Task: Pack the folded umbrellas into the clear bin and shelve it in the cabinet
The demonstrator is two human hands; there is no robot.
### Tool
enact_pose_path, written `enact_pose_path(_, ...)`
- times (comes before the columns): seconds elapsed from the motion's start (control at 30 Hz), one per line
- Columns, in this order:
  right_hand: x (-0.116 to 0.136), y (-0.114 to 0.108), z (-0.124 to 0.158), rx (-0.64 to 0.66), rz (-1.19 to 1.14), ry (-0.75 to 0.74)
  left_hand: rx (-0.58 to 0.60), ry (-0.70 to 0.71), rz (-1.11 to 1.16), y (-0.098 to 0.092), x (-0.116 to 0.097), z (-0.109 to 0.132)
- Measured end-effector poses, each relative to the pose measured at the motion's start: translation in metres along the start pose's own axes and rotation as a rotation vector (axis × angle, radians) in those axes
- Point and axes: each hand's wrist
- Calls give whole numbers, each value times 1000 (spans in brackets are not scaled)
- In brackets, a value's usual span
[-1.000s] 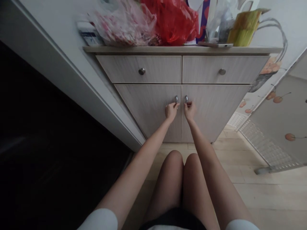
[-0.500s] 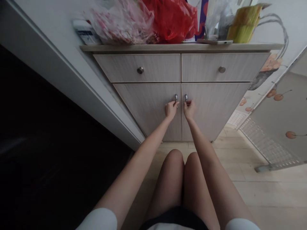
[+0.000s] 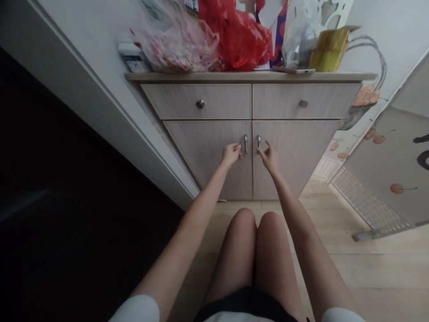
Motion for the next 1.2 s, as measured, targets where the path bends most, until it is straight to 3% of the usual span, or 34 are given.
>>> enact_pose_path(0.07, 14, -17, 28, 84, -275, 109, 159, -88, 407, -13, 12, 19)
enact_pose_path(0.13, 28, -33, 60, 155, -584, 225, 289, -88, 748, -21, 27, 44)
enact_pose_path(0.23, 43, -49, 102, 188, -882, 301, 358, -89, 1032, -20, 52, 82)
enact_pose_path(0.43, 39, -54, 131, 211, -1057, 328, 333, -163, 1157, 8, 86, 125)
enact_pose_path(0.57, 28, -52, 131, 220, -1087, 330, 337, -175, 1184, 17, 95, 132)
enact_pose_path(0.77, 27, -52, 132, 227, -1077, 329, 381, -137, 1232, 15, 97, 135)
enact_pose_path(0.87, 26, -49, 124, 220, -971, 317, 402, -112, 1176, 13, 94, 129)
enact_pose_path(0.97, 18, -41, 103, 158, -588, 246, 356, -107, 959, 15, 85, 108)
enact_pose_path(1.1, -1, -18, 54, -55, 67, -21, 13, -45, 400, 25, 56, 58)
enact_pose_path(1.2, -16, 8, 10, -125, 247, -150, -207, 121, 28, 36, 29, 19)
Point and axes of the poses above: each hand's wrist, its own z-axis away from the middle knuckle, its own y-axis out of the palm, x = y × z, and after that the axes turned 8 degrees about -y, right-handed
